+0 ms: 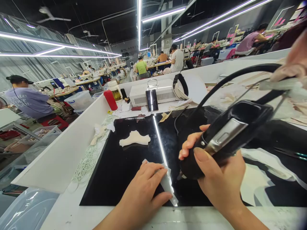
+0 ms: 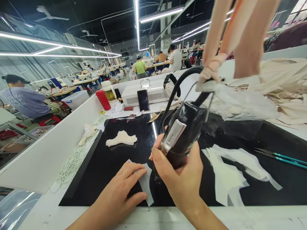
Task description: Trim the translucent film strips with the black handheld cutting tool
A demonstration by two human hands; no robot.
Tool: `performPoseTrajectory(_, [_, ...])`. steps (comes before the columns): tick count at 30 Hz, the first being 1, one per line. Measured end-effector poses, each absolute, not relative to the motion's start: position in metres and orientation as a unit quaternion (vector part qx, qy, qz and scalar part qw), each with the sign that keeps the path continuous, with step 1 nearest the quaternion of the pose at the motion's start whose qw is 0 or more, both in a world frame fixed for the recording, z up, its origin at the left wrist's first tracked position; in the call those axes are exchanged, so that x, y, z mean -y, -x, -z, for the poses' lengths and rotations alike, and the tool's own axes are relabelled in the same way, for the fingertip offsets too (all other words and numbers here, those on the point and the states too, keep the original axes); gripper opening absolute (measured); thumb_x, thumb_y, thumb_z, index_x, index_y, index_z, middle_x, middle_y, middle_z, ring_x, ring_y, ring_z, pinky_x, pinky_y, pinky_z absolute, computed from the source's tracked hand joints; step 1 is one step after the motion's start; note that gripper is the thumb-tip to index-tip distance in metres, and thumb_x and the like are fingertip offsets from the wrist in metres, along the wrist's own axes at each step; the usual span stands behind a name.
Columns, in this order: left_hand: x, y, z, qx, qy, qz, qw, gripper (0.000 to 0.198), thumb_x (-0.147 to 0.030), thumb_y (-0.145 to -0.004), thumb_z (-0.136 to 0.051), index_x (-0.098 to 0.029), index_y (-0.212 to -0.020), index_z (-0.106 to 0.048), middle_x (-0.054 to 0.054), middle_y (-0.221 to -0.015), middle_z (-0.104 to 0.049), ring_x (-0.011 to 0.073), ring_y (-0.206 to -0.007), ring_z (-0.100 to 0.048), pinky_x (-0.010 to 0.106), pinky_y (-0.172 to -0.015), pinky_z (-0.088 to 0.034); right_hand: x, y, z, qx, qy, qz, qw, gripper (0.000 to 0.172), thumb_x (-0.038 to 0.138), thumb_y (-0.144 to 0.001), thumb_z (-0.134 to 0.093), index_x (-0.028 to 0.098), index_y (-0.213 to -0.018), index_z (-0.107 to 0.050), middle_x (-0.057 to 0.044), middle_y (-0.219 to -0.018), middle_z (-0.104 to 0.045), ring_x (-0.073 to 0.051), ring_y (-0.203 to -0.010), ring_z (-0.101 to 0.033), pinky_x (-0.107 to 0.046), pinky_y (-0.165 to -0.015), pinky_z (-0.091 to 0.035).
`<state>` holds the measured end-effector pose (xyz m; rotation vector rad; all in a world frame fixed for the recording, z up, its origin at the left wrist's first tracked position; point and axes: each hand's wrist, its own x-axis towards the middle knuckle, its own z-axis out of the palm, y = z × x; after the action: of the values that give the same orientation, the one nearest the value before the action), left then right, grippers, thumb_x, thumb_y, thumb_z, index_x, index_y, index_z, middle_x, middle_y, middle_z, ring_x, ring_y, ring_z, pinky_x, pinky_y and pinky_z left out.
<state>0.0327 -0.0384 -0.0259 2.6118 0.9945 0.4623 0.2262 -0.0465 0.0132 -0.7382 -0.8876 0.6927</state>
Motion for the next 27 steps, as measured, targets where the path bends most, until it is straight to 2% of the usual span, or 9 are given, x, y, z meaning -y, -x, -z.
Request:
performPoseTrajectory(3, [0.041,-0.044,0.027,-0.362,-0.906,-0.143,0.167,0.06,-0.036,-0.088,-0.081,-0.017,-0.14,-0.058,0.015,-0.139,-0.061,0.0337,-0.131,-0.058,0.069,-0.119,-0.035,0.045,-0.221,-0.015,0.413,0.336,-0.319,0.784,0.031,0.028,-0.084,-0.082,0.028,-0.106,-0.061,0.004,-0.083,-0.069,-0.015,-0.062,-0.065,-0.031,-0.057,-0.059])
performPoseTrajectory(7, [0.043,-0.053,0.024,-0.376,-0.897,-0.122,0.198,0.067,-0.035,-0.083,-0.085,-0.02,-0.142,-0.058,0.014,-0.143,-0.059,0.0358,-0.134,-0.053,0.067,-0.12,-0.035,0.045,-0.219,-0.018,0.415,0.33,-0.326,0.783,0.03,0.023,-0.082,-0.08,0.028,-0.105,-0.06,0.004,-0.082,-0.07,-0.014,-0.062,-0.066,-0.029,-0.058,-0.06])
performPoseTrajectory(17, [0.049,-0.055,0.02,-0.372,-0.895,-0.119,0.214,0.07,-0.034,-0.084,-0.082,-0.027,-0.148,-0.055,0.01,-0.148,-0.056,0.0347,-0.137,-0.05,0.066,-0.122,-0.03,0.046,-0.219,-0.019,0.421,0.338,-0.324,0.777,0.03,0.022,-0.082,-0.078,0.028,-0.105,-0.06,0.005,-0.082,-0.07,-0.014,-0.062,-0.066,-0.029,-0.061,-0.061])
performPoseTrajectory(27, [0.05,-0.06,0.012,-0.385,-0.888,-0.106,0.228,0.066,-0.034,-0.085,-0.081,-0.027,-0.146,-0.057,0.01,-0.149,-0.054,0.0335,-0.139,-0.048,0.063,-0.125,-0.026,0.046,-0.219,-0.018,0.429,0.352,-0.304,0.774,0.032,0.025,-0.081,-0.079,0.029,-0.105,-0.059,0.006,-0.081,-0.068,-0.013,-0.061,-0.066,-0.028,-0.06,-0.061])
